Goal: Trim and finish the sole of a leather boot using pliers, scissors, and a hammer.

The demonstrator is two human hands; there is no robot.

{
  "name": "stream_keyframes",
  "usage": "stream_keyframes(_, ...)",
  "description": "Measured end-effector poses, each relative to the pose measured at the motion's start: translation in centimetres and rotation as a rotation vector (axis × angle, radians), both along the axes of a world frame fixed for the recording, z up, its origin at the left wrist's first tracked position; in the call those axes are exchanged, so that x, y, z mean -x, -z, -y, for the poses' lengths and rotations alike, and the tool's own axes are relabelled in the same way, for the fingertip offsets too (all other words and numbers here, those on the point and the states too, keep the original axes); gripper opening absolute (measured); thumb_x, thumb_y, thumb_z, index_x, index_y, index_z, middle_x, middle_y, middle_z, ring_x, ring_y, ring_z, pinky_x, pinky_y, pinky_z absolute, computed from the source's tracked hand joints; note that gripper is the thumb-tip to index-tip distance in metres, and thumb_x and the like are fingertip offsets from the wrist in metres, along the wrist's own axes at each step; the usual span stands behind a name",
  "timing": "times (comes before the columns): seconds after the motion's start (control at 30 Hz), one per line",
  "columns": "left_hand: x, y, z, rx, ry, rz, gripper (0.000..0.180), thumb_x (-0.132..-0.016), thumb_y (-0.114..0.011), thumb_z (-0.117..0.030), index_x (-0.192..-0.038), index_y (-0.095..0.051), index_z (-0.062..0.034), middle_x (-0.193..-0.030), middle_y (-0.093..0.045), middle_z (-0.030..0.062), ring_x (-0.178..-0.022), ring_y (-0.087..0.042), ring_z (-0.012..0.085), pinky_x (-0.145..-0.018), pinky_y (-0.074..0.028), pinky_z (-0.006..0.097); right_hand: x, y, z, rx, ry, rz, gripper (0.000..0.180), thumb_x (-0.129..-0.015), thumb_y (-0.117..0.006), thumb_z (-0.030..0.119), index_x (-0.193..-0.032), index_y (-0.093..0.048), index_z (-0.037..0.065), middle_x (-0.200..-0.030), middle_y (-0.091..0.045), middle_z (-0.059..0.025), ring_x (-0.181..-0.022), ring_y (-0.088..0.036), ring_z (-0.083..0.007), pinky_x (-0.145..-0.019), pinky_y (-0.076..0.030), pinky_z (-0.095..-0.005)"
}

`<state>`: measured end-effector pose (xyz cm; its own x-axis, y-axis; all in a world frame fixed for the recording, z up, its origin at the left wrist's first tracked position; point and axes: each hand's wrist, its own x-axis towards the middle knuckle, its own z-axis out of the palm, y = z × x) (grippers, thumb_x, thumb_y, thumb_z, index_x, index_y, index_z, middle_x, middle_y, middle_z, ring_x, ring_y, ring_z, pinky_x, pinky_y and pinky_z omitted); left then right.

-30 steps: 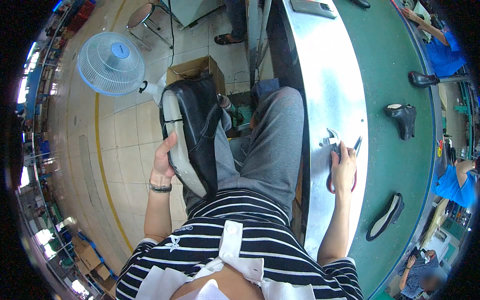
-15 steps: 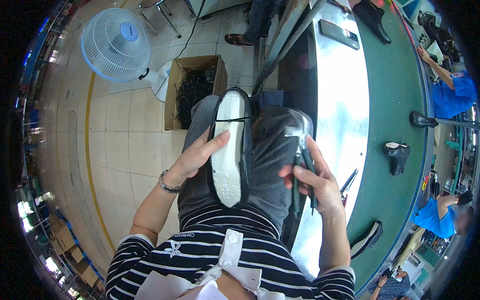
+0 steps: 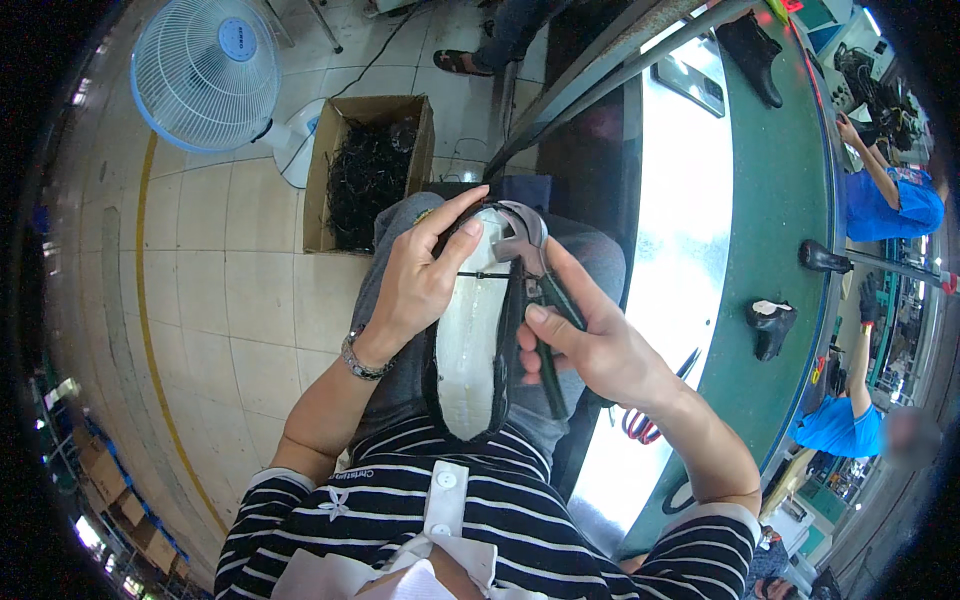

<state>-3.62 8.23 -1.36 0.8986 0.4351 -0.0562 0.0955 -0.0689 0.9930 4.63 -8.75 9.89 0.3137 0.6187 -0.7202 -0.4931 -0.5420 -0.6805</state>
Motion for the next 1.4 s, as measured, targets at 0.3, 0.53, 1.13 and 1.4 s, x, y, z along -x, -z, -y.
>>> stream_keyframes(0.3,-0.2,-0.1,0.5,-0.047,-0.075,0.051,0.032,-0.094,-0.057,-0.018,-0.121,-0.063,-0.0002,-0.105,-0.069,0.0152,-0.092,-0.064,0.0144,-0.081,-0.048,0.027,1.7,3.0,1.3,-0.023,-0.133,0.423,0.065,-0.101,-0.044,0.008,-0.154,-0.007,0.010,-0.076,-0.055,-0.0048,-0.065,-0.056,-0.0113,-0.059,-0.051,-0.0278)
stream_keyframes(0.53,-0.2,-0.5,0.8,0.022,-0.131,0.072,0.026,-0.088,-0.061,-0.010,-0.112,-0.068,-0.0001,-0.106,-0.070,0.0159,-0.095,-0.066,0.0189,-0.082,-0.050,0.028,2.3,3.2,1.6,-0.035,-0.167,0.532,0.063,-0.101,-0.044,0.007,-0.154,-0.009,0.008,-0.075,-0.057,-0.0057,-0.063,-0.057,-0.0117,-0.059,-0.051,-0.0276)
stream_keyframes(1.13,0.8,-0.1,-2.2,-0.710,0.137,0.374,0.029,-0.080,-0.062,0.002,-0.109,-0.066,0.0035,-0.112,-0.066,0.0199,-0.099,-0.067,0.0313,-0.084,-0.055,0.036,0.5,-0.7,0.8,0.321,-0.733,1.081,0.064,-0.096,-0.052,0.011,-0.150,-0.017,0.009,-0.055,-0.057,-0.0173,-0.050,-0.061,-0.0331,-0.052,-0.049,-0.0436)
stream_keyframes(1.4,1.0,0.2,-2.7,-0.817,0.206,0.401,0.032,-0.080,-0.059,0.003,-0.111,-0.061,0.0050,-0.118,-0.060,0.0259,-0.105,-0.064,0.0340,-0.089,-0.054,0.037,-0.7,-4.9,-1.6,0.062,-0.583,1.103,0.069,-0.091,-0.058,0.007,-0.150,-0.024,0.018,-0.068,-0.064,-0.0186,-0.063,-0.067,-0.0375,-0.062,-0.053,-0.0470)
